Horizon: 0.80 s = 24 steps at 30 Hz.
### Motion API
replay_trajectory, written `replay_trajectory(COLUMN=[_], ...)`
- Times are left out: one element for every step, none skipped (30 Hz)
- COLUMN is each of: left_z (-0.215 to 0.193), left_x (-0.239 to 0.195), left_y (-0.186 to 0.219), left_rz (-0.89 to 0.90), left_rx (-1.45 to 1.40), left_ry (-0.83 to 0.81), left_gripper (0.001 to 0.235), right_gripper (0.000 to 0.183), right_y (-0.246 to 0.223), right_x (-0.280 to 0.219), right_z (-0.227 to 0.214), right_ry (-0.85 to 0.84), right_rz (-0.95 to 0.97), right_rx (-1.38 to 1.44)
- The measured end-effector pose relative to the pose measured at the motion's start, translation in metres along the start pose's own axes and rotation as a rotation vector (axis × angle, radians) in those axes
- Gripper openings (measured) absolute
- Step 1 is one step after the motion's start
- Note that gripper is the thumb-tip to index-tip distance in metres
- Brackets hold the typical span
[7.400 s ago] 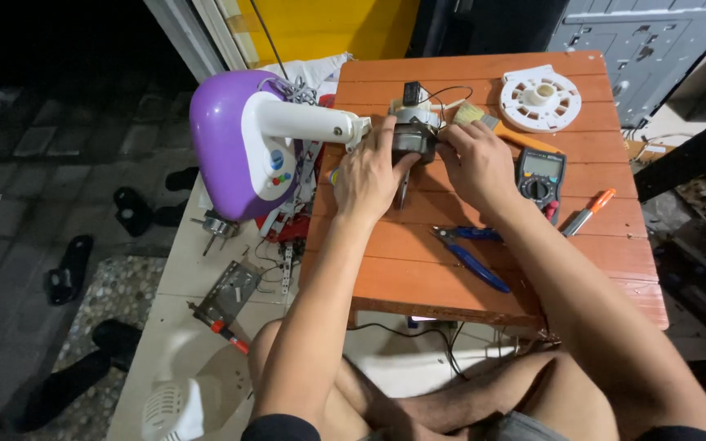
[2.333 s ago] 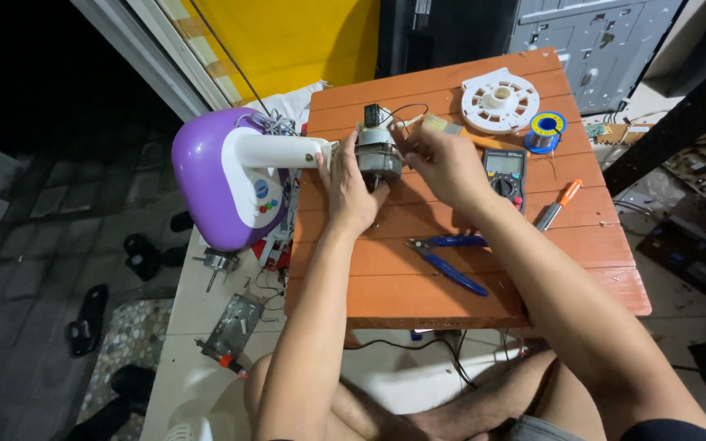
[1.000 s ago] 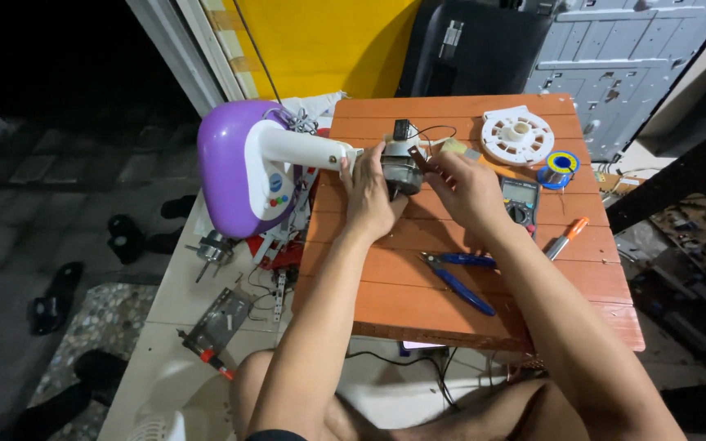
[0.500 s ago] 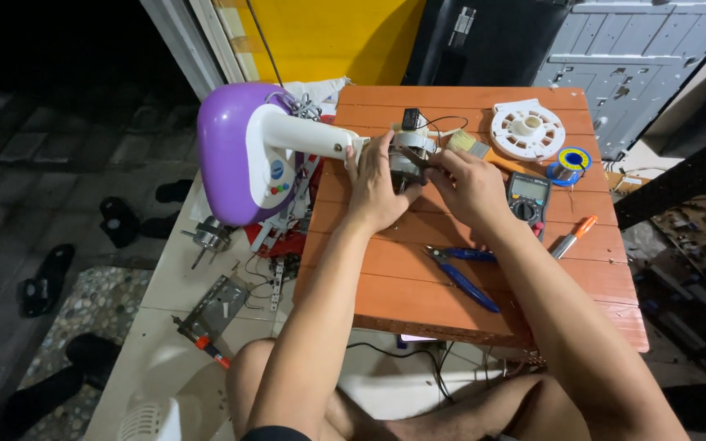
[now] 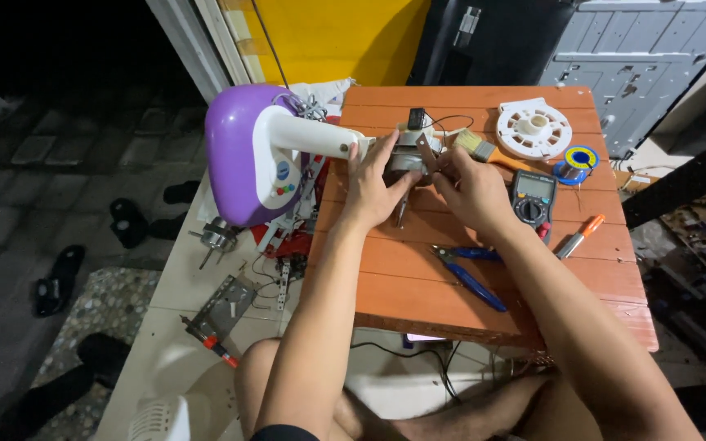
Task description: The person is repairing an electronic device on a wooden table. They use a multimeter to test connections and manipulate wires and components with their hands.
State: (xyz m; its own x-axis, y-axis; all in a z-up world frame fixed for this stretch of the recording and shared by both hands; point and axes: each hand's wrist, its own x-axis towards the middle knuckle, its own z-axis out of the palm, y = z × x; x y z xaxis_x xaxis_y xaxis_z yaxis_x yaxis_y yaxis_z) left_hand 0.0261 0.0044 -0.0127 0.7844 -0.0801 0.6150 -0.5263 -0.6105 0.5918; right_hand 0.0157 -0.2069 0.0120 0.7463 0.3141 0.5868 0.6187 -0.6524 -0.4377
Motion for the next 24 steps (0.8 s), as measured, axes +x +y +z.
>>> replay_trajectory(left_z=[0.002, 0.004, 0.003, 0.003, 0.002, 0.001, 0.003, 0.006, 0.012, 0.010, 0.009, 0.007, 0.010, 0.011, 0.014, 0.015, 0.016, 0.017, 0.016, 0.014, 0.011, 0.013, 0.015, 0.017], left_x=[0.000, 0.000, 0.004, 0.007, 0.010, 0.014, 0.017, 0.021, 0.020, 0.026, 0.031, 0.036, 0.040, 0.044, 0.048, 0.053, 0.057, 0.060, 0.065, 0.070, 0.074, 0.075, 0.076, 0.077], left_y=[-0.002, -0.003, -0.005, -0.003, -0.002, 0.000, -0.003, -0.007, -0.009, -0.009, -0.009, -0.009, -0.013, -0.018, -0.022, -0.024, -0.027, -0.030, -0.030, -0.030, -0.031, -0.033, -0.036, -0.038], left_rz=[0.005, 0.002, 0.007, 0.020, 0.030, 0.040, 0.057, 0.064, 0.062, 0.070, 0.088, 0.106, 0.110, 0.111, 0.112, 0.115, 0.113, 0.112, 0.111, 0.108, 0.105, 0.102, 0.123, 0.144], left_rx=[0.002, 0.017, 0.038, 0.046, 0.081, 0.117, 0.121, 0.160, 0.190, 0.186, 0.222, 0.258, 0.253, 0.286, 0.317, 0.309, 0.319, 0.329, 0.324, 0.338, 0.353, 0.348, 0.332, 0.316], left_ry=[-0.004, 0.012, 0.032, 0.032, 0.040, 0.049, 0.043, 0.054, 0.064, 0.057, 0.041, 0.024, 0.025, 0.020, 0.015, 0.015, 0.011, 0.007, 0.010, -0.013, -0.036, -0.032, -0.025, -0.017], left_gripper=[0.081, 0.077, 0.072, 0.072, 0.068, 0.065, 0.065, 0.060, 0.057, 0.057, 0.058, 0.061, 0.061, 0.062, 0.064, 0.064, 0.063, 0.064, 0.064, 0.064, 0.065, 0.065, 0.063, 0.061], right_gripper=[0.023, 0.022, 0.022, 0.022, 0.021, 0.020, 0.020, 0.020, 0.021, 0.021, 0.020, 0.019, 0.019, 0.019, 0.018, 0.018, 0.016, 0.014, 0.014, 0.015, 0.016, 0.016, 0.013, 0.010], right_y=[-0.001, -0.002, -0.003, -0.004, -0.005, -0.007, -0.003, 0.002, 0.007, 0.007, 0.008, 0.007, 0.007, 0.006, 0.006, 0.005, 0.004, 0.003, 0.003, 0.003, 0.003, 0.000, -0.002, -0.005], right_x=[-0.001, -0.001, 0.003, 0.002, 0.002, 0.002, 0.003, 0.005, 0.002, 0.003, 0.004, 0.005, 0.006, 0.006, 0.007, 0.008, 0.007, 0.007, 0.007, 0.007, 0.008, 0.009, 0.009, 0.010], right_z=[0.002, 0.002, 0.003, 0.001, 0.000, -0.001, 0.000, 0.001, 0.000, -0.001, -0.003, -0.004, -0.004, -0.003, -0.002, -0.003, -0.004, -0.004, -0.005, -0.006, -0.007, -0.009, -0.012, -0.014], right_ry=[0.006, 0.009, 0.021, 0.035, 0.063, 0.092, 0.109, 0.157, 0.195, 0.202, 0.214, 0.227, 0.229, 0.218, 0.206, 0.208, 0.216, 0.224, 0.222, 0.221, 0.219, 0.215, 0.209, 0.203], right_rz=[0.002, 0.031, 0.056, 0.053, 0.090, 0.128, 0.132, 0.162, 0.197, 0.204, 0.226, 0.248, 0.248, 0.288, 0.329, 0.330, 0.358, 0.387, 0.385, 0.414, 0.442, 0.440, 0.443, 0.445], right_rx=[0.001, -0.033, -0.065, -0.061, -0.071, -0.079, -0.077, -0.062, -0.052, -0.056, -0.015, 0.025, 0.019, 0.073, 0.125, 0.117, 0.161, 0.205, 0.198, 0.224, 0.250, 0.244, 0.259, 0.275])
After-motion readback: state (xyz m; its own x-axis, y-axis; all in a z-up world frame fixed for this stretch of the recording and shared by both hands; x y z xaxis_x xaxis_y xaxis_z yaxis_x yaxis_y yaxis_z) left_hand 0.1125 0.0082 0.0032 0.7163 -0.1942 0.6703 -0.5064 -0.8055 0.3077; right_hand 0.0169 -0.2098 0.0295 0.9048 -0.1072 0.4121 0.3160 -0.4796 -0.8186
